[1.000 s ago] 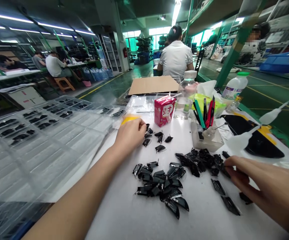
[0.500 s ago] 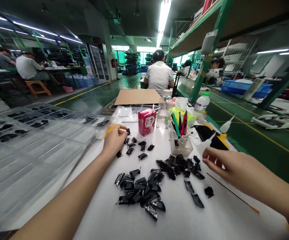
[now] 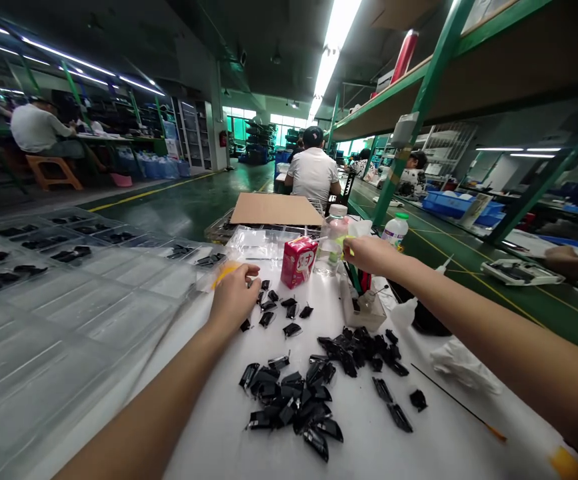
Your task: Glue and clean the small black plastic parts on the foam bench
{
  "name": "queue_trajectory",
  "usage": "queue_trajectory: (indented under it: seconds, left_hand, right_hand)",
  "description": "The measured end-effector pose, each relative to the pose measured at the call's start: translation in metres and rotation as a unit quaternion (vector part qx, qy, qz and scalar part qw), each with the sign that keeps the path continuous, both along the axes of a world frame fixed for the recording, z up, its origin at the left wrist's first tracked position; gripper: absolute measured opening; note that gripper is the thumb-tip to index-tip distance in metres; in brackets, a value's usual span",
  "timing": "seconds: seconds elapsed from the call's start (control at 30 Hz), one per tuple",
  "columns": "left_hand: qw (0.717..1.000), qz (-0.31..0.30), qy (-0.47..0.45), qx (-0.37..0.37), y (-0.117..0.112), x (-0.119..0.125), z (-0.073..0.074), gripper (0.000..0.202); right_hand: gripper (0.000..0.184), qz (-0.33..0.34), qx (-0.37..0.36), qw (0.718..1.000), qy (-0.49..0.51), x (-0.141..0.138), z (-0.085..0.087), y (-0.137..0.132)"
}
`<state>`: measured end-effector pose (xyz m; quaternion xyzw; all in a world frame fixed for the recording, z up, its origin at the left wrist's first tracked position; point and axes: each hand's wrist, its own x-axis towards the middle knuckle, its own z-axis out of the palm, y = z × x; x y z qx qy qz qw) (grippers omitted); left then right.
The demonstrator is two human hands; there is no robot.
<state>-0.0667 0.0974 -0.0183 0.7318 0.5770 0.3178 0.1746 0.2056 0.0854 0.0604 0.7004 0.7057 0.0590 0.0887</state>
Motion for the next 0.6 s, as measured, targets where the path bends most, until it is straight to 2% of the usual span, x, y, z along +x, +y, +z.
queue_trajectory:
  seconds: [0.2, 0.33, 0.5, 0.6]
  left_hand:
    - [1.0, -0.009, -0.009, -0.004, -0.006, 0.002, 0.005, 0.026]
    - [1.0, -0.013, -0.016, -0.005, -0.007, 0.002, 0.006, 0.026]
    - [1.0, -0.022, -0.02, 0.001, -0.006, 0.002, 0.005, 0.026]
    - [1.0, -0.022, -0.018, 0.0, -0.007, 0.003, 0.005, 0.026]
  right_hand:
    - [0.029, 0.009, -0.043, 0.999, -0.012, 0.004, -0.005, 0.02]
    - [0.029, 0.015, -0.046, 0.999, -0.004, 0.01, -0.007, 0.027]
    - [0.029, 0.048, -0.013, 0.998, 0.03, 0.008, -0.009, 0.015]
    - [0.028, 0.077, 0.03, 0.995, 0.052, 0.005, -0.002, 0.007]
